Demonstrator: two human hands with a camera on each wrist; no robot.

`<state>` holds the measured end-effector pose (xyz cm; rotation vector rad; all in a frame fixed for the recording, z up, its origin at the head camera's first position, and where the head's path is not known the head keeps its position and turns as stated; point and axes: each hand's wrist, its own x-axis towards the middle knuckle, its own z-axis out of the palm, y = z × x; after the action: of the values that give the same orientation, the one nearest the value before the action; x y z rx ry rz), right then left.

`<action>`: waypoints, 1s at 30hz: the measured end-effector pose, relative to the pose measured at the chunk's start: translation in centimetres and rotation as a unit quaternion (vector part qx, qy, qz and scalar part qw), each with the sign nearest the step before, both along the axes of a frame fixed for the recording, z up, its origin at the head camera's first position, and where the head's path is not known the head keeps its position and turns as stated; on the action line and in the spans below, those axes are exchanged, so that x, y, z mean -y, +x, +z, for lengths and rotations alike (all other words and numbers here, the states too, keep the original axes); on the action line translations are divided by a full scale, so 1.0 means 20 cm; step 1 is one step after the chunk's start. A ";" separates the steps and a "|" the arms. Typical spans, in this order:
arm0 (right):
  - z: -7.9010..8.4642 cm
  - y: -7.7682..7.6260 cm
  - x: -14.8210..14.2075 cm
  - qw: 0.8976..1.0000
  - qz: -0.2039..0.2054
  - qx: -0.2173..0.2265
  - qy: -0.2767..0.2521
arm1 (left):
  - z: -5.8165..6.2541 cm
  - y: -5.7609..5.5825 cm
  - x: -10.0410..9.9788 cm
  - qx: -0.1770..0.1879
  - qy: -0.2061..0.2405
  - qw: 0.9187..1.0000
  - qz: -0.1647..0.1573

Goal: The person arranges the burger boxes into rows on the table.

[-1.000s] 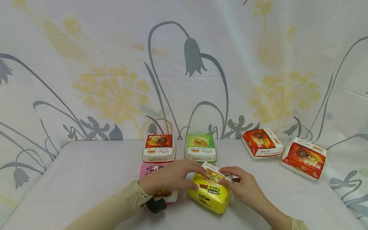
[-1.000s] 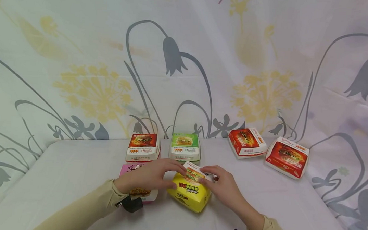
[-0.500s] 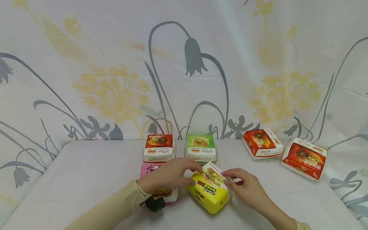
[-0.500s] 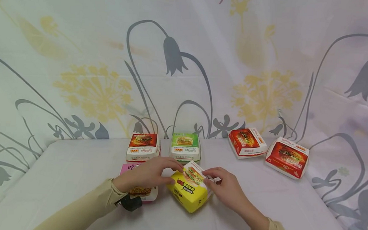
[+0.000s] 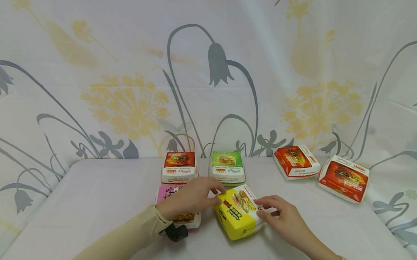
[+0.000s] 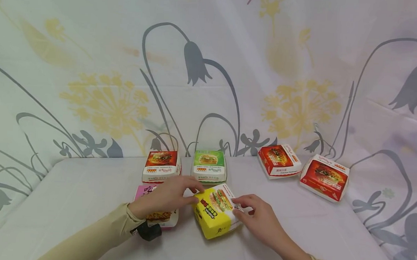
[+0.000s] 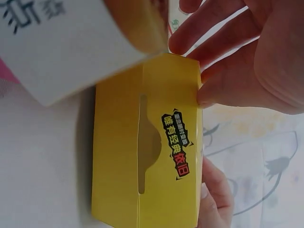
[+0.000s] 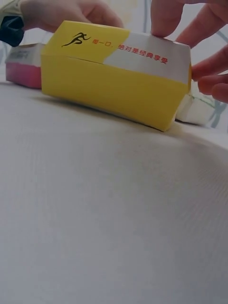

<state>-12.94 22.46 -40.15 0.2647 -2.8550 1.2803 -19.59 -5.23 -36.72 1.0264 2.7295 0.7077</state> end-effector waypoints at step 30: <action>-0.02 0.03 0.04 1.000 -0.025 -0.005 0.012 | -0.01 0.03 -0.08 0.048 -0.035 0.998 -0.025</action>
<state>-12.31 21.64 -40.48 0.1968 -2.8507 1.2327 -18.94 -3.60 -36.86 1.0140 2.6178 0.6328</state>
